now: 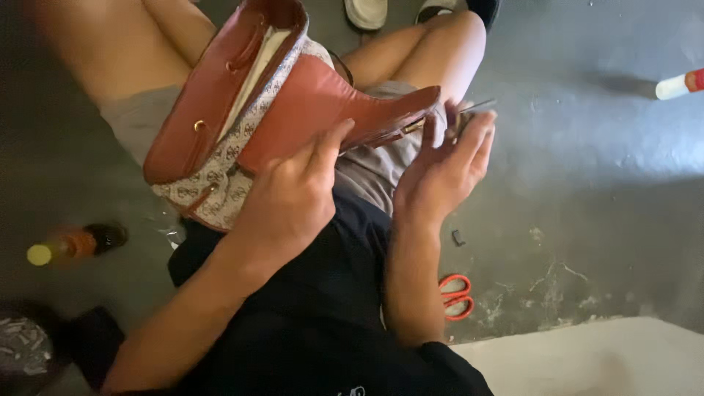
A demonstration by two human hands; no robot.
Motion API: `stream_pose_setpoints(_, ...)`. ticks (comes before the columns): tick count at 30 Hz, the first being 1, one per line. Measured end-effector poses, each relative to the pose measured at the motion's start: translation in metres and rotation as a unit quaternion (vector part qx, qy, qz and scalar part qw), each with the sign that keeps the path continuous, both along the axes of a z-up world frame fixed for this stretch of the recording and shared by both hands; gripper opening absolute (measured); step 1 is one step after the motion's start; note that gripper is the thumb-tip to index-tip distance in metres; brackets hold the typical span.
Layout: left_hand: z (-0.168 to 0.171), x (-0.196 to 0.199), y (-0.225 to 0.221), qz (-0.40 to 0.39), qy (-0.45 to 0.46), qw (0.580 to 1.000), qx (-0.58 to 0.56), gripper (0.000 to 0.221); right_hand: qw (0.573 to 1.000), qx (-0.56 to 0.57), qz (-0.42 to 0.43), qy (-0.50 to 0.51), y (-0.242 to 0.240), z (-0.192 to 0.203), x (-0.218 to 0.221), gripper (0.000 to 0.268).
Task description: The person rubs the edges and interior flap of a brown leather-like bag with a grey cloth.
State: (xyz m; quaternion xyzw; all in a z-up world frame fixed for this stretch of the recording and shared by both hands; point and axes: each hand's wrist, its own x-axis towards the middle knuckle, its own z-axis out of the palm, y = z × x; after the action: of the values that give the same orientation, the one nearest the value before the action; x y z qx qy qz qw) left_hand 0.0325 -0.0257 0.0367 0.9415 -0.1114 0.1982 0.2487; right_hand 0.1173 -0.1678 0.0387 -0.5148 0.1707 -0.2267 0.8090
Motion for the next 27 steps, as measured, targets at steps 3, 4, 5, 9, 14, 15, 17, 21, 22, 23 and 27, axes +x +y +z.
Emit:
stream_pose_setpoints(3, 0.016, -0.005, -0.001, 0.01, -0.008, 1.0, 0.009, 0.056, 0.991, 0.11, 0.075, -0.015, 0.002, -0.001, 0.017, 0.043)
stream_pose_setpoints(4, 0.022, -0.008, -0.003, 0.013, 0.006, 1.0, 0.004, 0.06, 0.98, 0.125, 0.103, -0.114, 0.006, -0.003, 0.024, 0.04)
stream_pose_setpoints(5, 0.029, -0.009, -0.005, 0.012, 0.016, 1.0, -0.001, 0.065, 0.959, 0.138, 0.125, -0.214, 0.008, -0.003, 0.032, 0.037)
stream_pose_setpoints(9, 0.071, -0.028, -0.012, 0.036, -0.062, 0.993, 0.094, 0.051, 0.988, 0.062, 0.066, -0.127, 0.046, 0.057, 0.03, 0.037)
stream_pose_setpoints(14, 0.103, -0.04, -0.005, 0.125, -0.136, 0.964, 0.189, 0.035, 0.94, 0.056, 0.251, -0.223, 0.095, 0.061, 0.062, 0.016)
stream_pose_setpoints(15, 0.103, -0.037, -0.003, 0.128, -0.141, 0.962, 0.194, 0.035, 0.938, 0.06, 0.252, -0.229, 0.104, 0.066, 0.063, 0.016)
stream_pose_setpoints(17, 0.104, -0.032, 0.004, 0.141, -0.094, 0.975, 0.144, 0.046, 0.916, 0.132, 0.295, -0.237, 0.123, 0.078, 0.063, 0.018)
stream_pose_setpoints(21, 0.127, -0.031, 0.025, 0.081, -0.096, 0.992, -0.018, 0.07, 0.867, 0.233, 0.37, -0.238, 0.154, 0.094, 0.056, 0.023)
stream_pose_setpoints(22, 0.125, -0.031, 0.034, 0.041, -0.124, 0.991, -0.04, 0.062, 0.841, 0.279, 0.401, -0.232, 0.16, 0.096, 0.054, 0.025)
stream_pose_setpoints(23, 0.121, -0.034, 0.042, -0.003, -0.146, 0.987, -0.064, 0.056, 0.815, 0.323, 0.428, -0.221, 0.164, 0.095, 0.048, 0.028)
stream_pose_setpoints(27, 0.083, -0.011, 0.068, 0.106, -0.235, 0.963, -0.08, 0.043, 0.765, 0.401, 0.469, -0.185, 0.157, 0.09, 0.043, 0.033)
